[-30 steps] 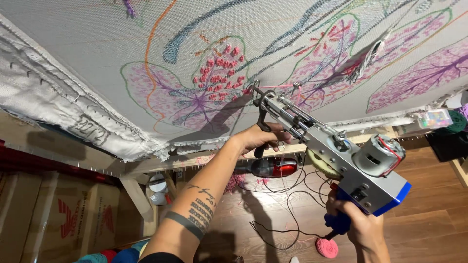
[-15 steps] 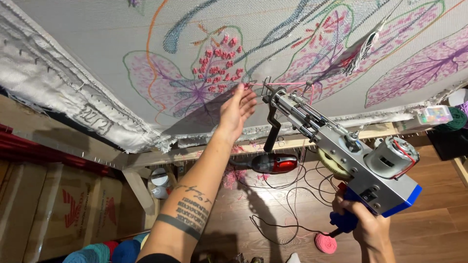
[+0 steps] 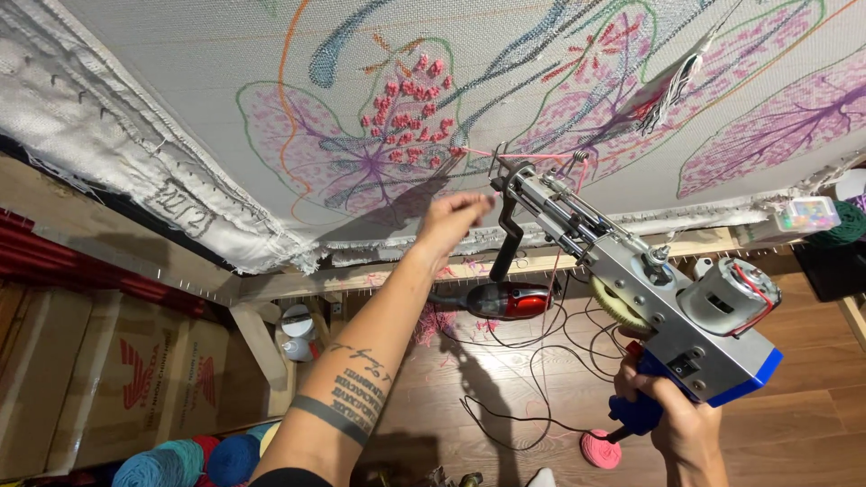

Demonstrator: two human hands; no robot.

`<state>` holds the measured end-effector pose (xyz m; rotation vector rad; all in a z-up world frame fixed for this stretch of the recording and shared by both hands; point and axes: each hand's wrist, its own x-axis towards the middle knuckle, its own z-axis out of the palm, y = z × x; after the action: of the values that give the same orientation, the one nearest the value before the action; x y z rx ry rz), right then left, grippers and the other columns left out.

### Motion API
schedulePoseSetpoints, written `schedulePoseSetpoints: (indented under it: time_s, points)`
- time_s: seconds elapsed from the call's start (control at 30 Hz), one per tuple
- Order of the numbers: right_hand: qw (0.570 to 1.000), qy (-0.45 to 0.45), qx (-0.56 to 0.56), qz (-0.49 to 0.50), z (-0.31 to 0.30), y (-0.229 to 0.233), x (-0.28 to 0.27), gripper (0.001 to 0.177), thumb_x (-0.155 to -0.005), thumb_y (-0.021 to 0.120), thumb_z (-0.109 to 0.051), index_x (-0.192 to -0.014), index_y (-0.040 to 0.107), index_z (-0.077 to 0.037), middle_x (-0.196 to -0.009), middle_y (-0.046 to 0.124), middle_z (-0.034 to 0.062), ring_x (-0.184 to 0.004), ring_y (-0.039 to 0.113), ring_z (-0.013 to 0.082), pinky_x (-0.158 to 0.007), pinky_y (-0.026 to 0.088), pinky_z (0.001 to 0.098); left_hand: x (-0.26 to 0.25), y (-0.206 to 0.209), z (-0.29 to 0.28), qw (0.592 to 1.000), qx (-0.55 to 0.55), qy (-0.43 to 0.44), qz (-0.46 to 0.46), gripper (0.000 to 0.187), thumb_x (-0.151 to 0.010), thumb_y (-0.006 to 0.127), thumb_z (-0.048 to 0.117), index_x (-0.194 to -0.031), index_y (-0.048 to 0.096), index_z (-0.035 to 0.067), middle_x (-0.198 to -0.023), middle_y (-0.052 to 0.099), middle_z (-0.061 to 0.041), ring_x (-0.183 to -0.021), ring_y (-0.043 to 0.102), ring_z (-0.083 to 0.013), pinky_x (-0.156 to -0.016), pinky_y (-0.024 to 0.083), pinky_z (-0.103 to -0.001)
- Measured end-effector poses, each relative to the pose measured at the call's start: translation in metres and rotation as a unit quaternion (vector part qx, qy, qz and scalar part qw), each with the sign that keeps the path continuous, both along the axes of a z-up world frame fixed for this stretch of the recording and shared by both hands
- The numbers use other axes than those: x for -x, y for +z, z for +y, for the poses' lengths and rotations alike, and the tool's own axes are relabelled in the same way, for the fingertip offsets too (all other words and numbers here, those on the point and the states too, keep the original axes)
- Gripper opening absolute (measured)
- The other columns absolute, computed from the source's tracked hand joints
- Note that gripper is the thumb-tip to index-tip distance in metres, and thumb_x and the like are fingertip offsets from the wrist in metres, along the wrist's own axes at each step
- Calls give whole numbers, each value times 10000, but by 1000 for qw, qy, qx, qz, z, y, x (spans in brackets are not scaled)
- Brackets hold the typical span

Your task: Use a tufting gun to create a patterned rug on a canvas frame.

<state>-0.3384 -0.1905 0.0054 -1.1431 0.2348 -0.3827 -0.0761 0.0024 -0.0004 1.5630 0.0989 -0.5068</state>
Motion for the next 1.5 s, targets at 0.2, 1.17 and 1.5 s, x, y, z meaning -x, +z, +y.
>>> schedulePoseSetpoints:
  time_s: [0.2,1.17,1.5]
  points:
    - [1000,-3,11,-16,7,4,3,360,-632,457,54,-987,513,65,-689,539,144,-513,448,178,-456,395,286,-13,32,-8,983,150,107,23,318,-838,520,447,-842,641,154,-826,640,38,-676,531,-39,-568,376,-197]
    - [997,78,-14,-22,40,-3,10,414,-674,495,6,-1078,484,91,-642,521,133,-561,453,197,-530,394,334,51,-2,44,954,-23,-252,-160,345,-730,662,343,-937,664,67,-939,677,-36,-753,626,-141,-707,509,-255]
    - [996,84,11,0,-15,-12,2,518,-662,500,3,-1171,469,89,-622,536,124,-546,476,190,-561,432,389,60,7,21,970,2,-195,-147,577,-672,674,335,-1168,513,89,-827,570,-13,-698,514,-98,-649,435,-228]
